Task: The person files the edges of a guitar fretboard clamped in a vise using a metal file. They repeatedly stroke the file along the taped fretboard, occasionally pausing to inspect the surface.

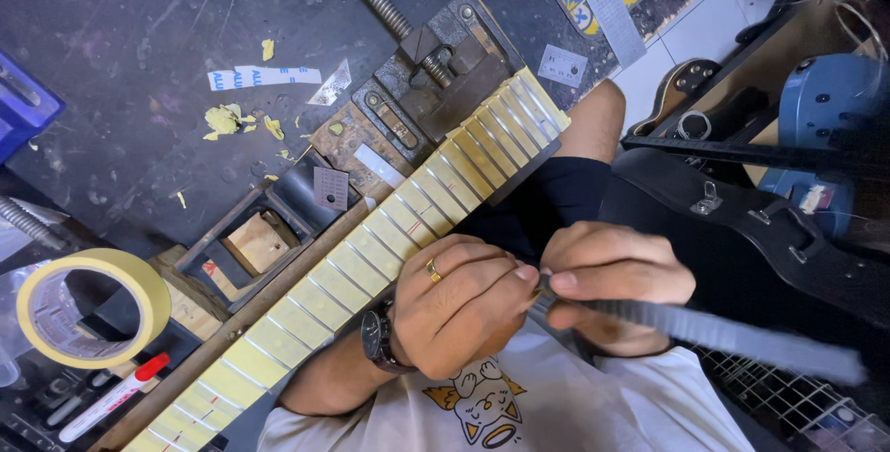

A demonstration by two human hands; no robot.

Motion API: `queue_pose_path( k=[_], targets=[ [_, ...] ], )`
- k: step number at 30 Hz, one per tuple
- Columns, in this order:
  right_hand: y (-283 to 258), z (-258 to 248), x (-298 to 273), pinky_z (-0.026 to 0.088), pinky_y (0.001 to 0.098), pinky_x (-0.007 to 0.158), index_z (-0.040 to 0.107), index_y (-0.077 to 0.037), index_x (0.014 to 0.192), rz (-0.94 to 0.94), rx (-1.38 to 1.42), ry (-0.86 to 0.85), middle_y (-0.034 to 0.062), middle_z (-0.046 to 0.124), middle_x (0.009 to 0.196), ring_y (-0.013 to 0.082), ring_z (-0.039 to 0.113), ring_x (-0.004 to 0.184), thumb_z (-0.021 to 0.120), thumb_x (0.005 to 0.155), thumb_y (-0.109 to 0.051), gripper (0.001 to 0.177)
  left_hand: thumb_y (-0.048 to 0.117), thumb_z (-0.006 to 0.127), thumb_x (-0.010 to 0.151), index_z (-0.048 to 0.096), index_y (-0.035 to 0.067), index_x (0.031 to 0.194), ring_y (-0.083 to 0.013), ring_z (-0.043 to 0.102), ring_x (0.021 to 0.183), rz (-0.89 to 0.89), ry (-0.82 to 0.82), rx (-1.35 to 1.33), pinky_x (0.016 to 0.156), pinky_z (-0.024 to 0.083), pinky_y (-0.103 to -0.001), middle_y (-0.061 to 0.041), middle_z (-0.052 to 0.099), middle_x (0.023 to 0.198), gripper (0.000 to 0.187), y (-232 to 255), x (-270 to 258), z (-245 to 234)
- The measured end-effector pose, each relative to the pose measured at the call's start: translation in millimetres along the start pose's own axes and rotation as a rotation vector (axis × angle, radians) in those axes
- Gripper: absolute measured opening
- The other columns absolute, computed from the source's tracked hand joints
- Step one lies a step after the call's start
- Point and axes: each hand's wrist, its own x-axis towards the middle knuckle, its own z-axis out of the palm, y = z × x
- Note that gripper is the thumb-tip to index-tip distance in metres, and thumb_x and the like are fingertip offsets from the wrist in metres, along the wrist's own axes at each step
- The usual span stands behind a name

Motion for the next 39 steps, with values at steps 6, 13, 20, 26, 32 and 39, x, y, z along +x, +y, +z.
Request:
queue_pose_path(
  k=[6, 13, 20, 26, 32, 39],
  targets=[
    [-5.1, 9.0, -13.3, 0.063, 0.0327, 0.062, 0.067, -0.004, 0.103, -0.067, -0.308, 0.026, 0.0114, 0.069, 0.09, 0.0222, 0.067, 0.073, 0.075, 0.09, -0.009, 0.016, 0.006, 0.063, 0.099, 0.067, -0.005, 0.098, -0.0257, 0.068, 0.067, -0.122, 0.133, 0.037, 0.057, 0.059, -0.033, -0.015, 0.069, 0.089, 0.012, 9.9, -3.2, 12.0],
    [-6.2, 12.8, -13.9, 0.062, 0.0329, 0.068, 0.067, 0.001, 0.104, -0.029, -0.311, -0.001, 0.0136, 0.067, 0.095, 0.0256, 0.066, 0.076, 0.071, 0.09, -0.005, 0.016, -0.006, 0.053, 0.101, 0.06, -0.017, 0.115, -0.0351, 0.063, 0.071, -0.187, 0.039, -0.062, 0.062, 0.053, -0.04, -0.026, 0.067, 0.095, 0.02, 19.9, -13.0, 9.9],
    [-0.5, 11.2, -18.2, 0.063, 0.0348, 0.068, 0.066, -0.002, 0.103, -0.038, -0.336, 0.018, 0.0127, 0.066, 0.092, 0.0259, 0.065, 0.077, 0.072, 0.091, -0.017, 0.02, 0.013, 0.046, 0.106, 0.062, -0.017, 0.112, -0.0362, 0.067, 0.072, -0.298, 0.034, -0.122, 0.065, 0.055, -0.041, -0.026, 0.069, 0.096, 0.035, 28.8, -7.3, 8.9],
    [1.2, 3.4, -22.5, 0.057, 0.0354, 0.064, 0.067, -0.001, 0.091, 0.035, -0.303, 0.109, 0.0149, 0.066, 0.085, 0.0278, 0.062, 0.07, 0.072, 0.088, -0.019, 0.019, 0.02, 0.044, 0.109, 0.063, -0.006, 0.12, -0.0282, 0.066, 0.087, -0.509, -0.057, -0.292, 0.077, 0.05, -0.037, -0.019, 0.064, 0.106, 0.034, 28.0, 1.1, -0.1],
    [-6.6, -3.1, -15.5, 0.05, 0.0294, 0.056, 0.069, -0.006, 0.086, 0.289, 0.119, 0.078, 0.0078, 0.066, 0.073, 0.0197, 0.06, 0.057, 0.072, 0.091, -0.024, 0.02, 0.012, 0.061, 0.103, 0.068, 0.003, 0.108, -0.0235, 0.069, 0.092, -0.539, -0.031, -0.436, 0.081, 0.059, -0.032, -0.012, 0.068, 0.106, 0.012, 21.6, -9.8, 8.9],
    [-8.8, 2.8, -17.1, 0.056, 0.0298, 0.057, 0.066, -0.005, 0.09, 0.353, 0.235, 0.048, 0.0092, 0.068, 0.073, 0.0202, 0.065, 0.058, 0.079, 0.089, -0.027, 0.026, 0.019, 0.058, 0.105, 0.061, 0.004, 0.1, -0.0216, 0.061, 0.08, -0.633, -0.072, -0.532, 0.073, 0.052, -0.03, -0.01, 0.06, 0.094, 0.015, 18.6, -15.3, 13.5]
  ],
)
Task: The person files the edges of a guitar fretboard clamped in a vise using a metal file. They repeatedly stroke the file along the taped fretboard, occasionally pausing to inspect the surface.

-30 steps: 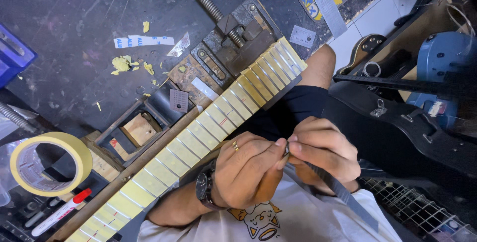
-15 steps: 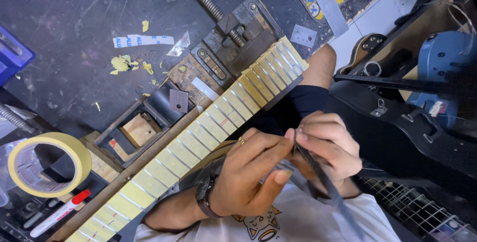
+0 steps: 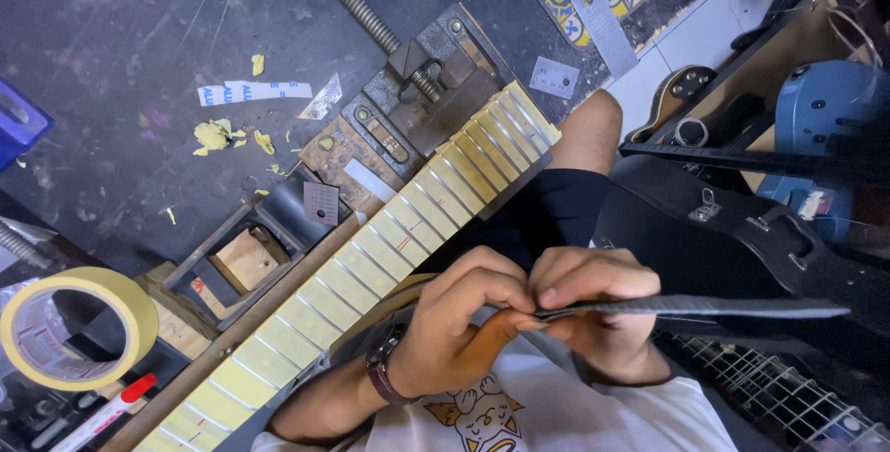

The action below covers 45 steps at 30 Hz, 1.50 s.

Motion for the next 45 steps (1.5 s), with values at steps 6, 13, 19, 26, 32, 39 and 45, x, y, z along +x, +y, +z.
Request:
queue_pose_path(
  k=[6, 13, 19, 26, 32, 39, 45],
  targets=[
    [-1.3, 0.9, 3.2, 0.056, 0.0289, 0.061, 0.068, -0.004, 0.089, -0.152, -0.264, -0.036, 0.0088, 0.068, 0.079, 0.0185, 0.067, 0.063, 0.081, 0.081, -0.013, 0.019, 0.024, 0.048, 0.108, 0.057, 0.004, 0.1, -0.0229, 0.06, 0.079, 0.012, 0.018, -0.013, 0.073, 0.051, -0.032, -0.012, 0.059, 0.092, 0.023, 1.2, 0.3, -1.2],
    [-5.3, 4.6, 5.9, 0.054, 0.0267, 0.055, 0.067, -0.007, 0.085, -0.182, -0.342, -0.059, 0.0067, 0.068, 0.074, 0.0172, 0.064, 0.058, 0.083, 0.076, -0.006, 0.018, 0.03, 0.043, 0.11, 0.058, 0.003, 0.104, -0.0279, 0.061, 0.084, 0.103, -0.029, 0.081, 0.075, 0.051, -0.036, -0.014, 0.061, 0.097, 0.031, -13.9, -3.8, -3.6],
    [-6.2, 11.1, 8.1, 0.053, 0.0293, 0.052, 0.067, -0.002, 0.084, -0.17, -0.316, -0.08, 0.0089, 0.066, 0.071, 0.0193, 0.062, 0.054, 0.073, 0.087, -0.019, 0.019, 0.013, 0.051, 0.105, 0.059, 0.0, 0.087, -0.0253, 0.044, 0.057, 0.42, 0.025, 0.342, 0.054, 0.032, -0.037, -0.012, 0.061, 0.08, 0.023, -12.9, 1.4, -7.6],
    [-7.6, 11.9, 5.0, 0.061, 0.031, 0.061, 0.067, -0.006, 0.096, -0.083, -0.154, -0.189, 0.0077, 0.069, 0.079, 0.0203, 0.067, 0.061, 0.079, 0.085, -0.013, 0.017, 0.012, 0.05, 0.104, 0.06, 0.001, 0.09, -0.0239, 0.042, 0.057, 0.36, 0.067, 0.257, 0.053, 0.035, -0.037, -0.01, 0.06, 0.078, 0.02, 1.2, -8.8, -10.2],
    [4.1, -6.2, 19.8, 0.051, 0.0328, 0.059, 0.066, 0.0, 0.086, -0.121, -0.499, 0.21, 0.014, 0.064, 0.073, 0.0228, 0.061, 0.062, 0.07, 0.09, -0.012, 0.012, 0.046, 0.05, 0.102, 0.065, 0.004, 0.109, -0.0287, 0.068, 0.089, 0.152, 0.159, 0.662, 0.081, 0.058, -0.041, -0.011, 0.07, 0.104, 0.045, 32.5, -38.9, -30.0],
    [15.9, -12.7, 43.5, 0.051, 0.036, 0.073, 0.063, 0.005, 0.094, -0.019, -0.818, 0.232, 0.0198, 0.065, 0.085, 0.028, 0.063, 0.076, 0.068, 0.095, -0.001, 0.009, 0.04, 0.059, 0.099, 0.07, 0.009, 0.112, -0.0295, 0.066, 0.1, -0.033, 0.305, 1.333, 0.088, 0.049, -0.045, -0.009, 0.069, 0.113, 0.035, 28.6, -31.7, -47.2],
    [20.8, -7.6, 49.3, 0.052, 0.037, 0.074, 0.062, 0.007, 0.091, -0.01, -0.856, 0.243, 0.021, 0.066, 0.084, 0.0283, 0.064, 0.076, 0.07, 0.092, 0.004, 0.008, 0.042, 0.058, 0.1, 0.07, 0.013, 0.11, -0.0297, 0.066, 0.106, -0.003, 0.242, 1.339, 0.087, 0.052, -0.046, -0.008, 0.07, 0.115, 0.033, 27.7, -21.4, -49.1]
  ],
)
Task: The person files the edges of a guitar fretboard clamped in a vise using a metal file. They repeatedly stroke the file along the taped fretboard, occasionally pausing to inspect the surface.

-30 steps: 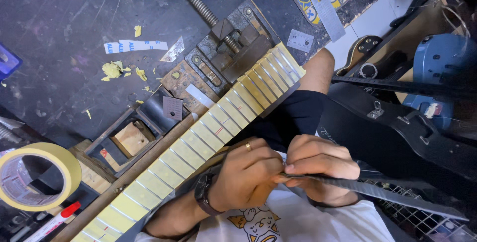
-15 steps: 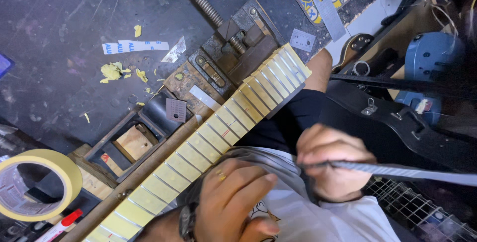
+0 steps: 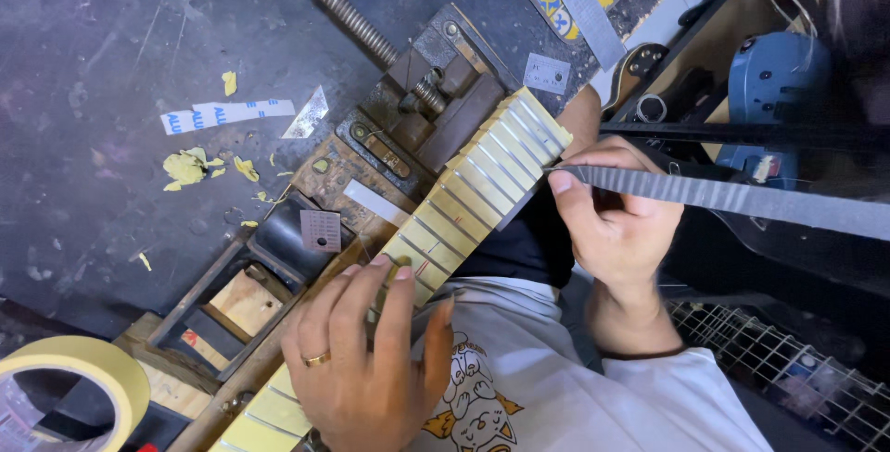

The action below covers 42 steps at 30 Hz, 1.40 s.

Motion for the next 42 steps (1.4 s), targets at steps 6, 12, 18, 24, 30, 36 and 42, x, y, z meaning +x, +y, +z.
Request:
queue_pose_path(
  k=[6, 12, 18, 24, 30, 36, 42],
  targets=[
    [-15.9, 4.3, 2.2, 0.045, 0.0294, 0.062, 0.067, 0.002, 0.083, 0.085, -0.073, 0.052, 0.0148, 0.062, 0.075, 0.0195, 0.057, 0.063, 0.077, 0.088, 0.001, 0.012, 0.039, 0.059, 0.1, 0.071, 0.012, 0.109, -0.0303, 0.068, 0.105, 0.002, 0.025, -0.046, 0.084, 0.052, -0.046, -0.009, 0.072, 0.113, 0.031, 0.2, 1.1, -1.2],
    [-10.4, 2.4, 3.0, 0.045, 0.0309, 0.062, 0.065, 0.006, 0.084, -0.025, -0.106, 0.039, 0.019, 0.066, 0.08, 0.0211, 0.056, 0.064, 0.077, 0.087, 0.01, 0.013, 0.039, 0.06, 0.099, 0.07, 0.012, 0.109, -0.0292, 0.067, 0.105, 0.015, 0.04, -0.066, 0.084, 0.052, -0.045, -0.009, 0.072, 0.113, 0.03, -1.9, 0.1, -0.3],
    [-4.4, 14.1, 0.9, 0.042, 0.0325, 0.061, 0.054, 0.0, 0.07, -0.085, -0.216, 0.122, 0.0127, 0.061, 0.073, 0.0204, 0.054, 0.062, 0.081, 0.088, 0.006, 0.032, 0.039, 0.06, 0.099, 0.072, 0.013, 0.108, -0.0289, 0.066, 0.105, 0.019, 0.029, -0.063, 0.085, 0.052, -0.044, -0.008, 0.072, 0.112, 0.03, -1.2, 2.6, -2.0],
    [-21.4, 29.5, 36.8, 0.036, 0.0332, 0.061, 0.052, -0.004, 0.071, -0.153, -0.304, 0.003, 0.0035, 0.048, 0.067, 0.0184, 0.044, 0.061, 0.084, 0.096, -0.001, 0.04, 0.039, 0.06, 0.1, 0.072, 0.012, 0.108, -0.0283, 0.065, 0.105, 0.03, 0.021, 0.013, 0.086, 0.052, -0.043, -0.009, 0.07, 0.114, 0.03, -0.8, 1.9, -0.5],
    [-19.1, 4.3, 8.1, 0.048, 0.0348, 0.062, 0.065, 0.004, 0.078, -0.163, -0.278, 0.007, 0.0136, 0.062, 0.075, 0.0229, 0.059, 0.066, 0.083, 0.091, 0.005, 0.022, 0.041, 0.058, 0.102, 0.07, 0.012, 0.111, -0.0316, 0.071, 0.105, 0.023, -0.035, 0.03, 0.082, 0.053, -0.042, -0.015, 0.07, 0.118, 0.032, 1.4, 7.7, -1.4],
    [-10.2, 19.5, 34.1, 0.046, 0.0318, 0.059, 0.061, -0.003, 0.078, -0.328, -0.269, -0.044, 0.0067, 0.06, 0.071, 0.0164, 0.055, 0.06, 0.082, 0.094, 0.003, 0.027, 0.041, 0.061, 0.101, 0.071, 0.012, 0.112, -0.0307, 0.071, 0.104, 0.043, -0.028, 0.039, 0.081, 0.053, -0.041, -0.014, 0.069, 0.121, 0.032, 0.1, 4.7, 0.0],
    [-23.7, 16.2, 22.1, 0.044, 0.0308, 0.059, 0.068, 0.004, 0.089, -0.072, -0.11, -0.004, 0.0128, 0.063, 0.074, 0.0176, 0.054, 0.06, 0.086, 0.092, 0.001, 0.018, 0.038, 0.063, 0.1, 0.071, 0.011, 0.11, -0.0307, 0.072, 0.101, 0.045, -0.008, 0.03, 0.08, 0.053, -0.04, -0.015, 0.072, 0.118, 0.03, 0.4, 6.9, -0.8]
  ],
)
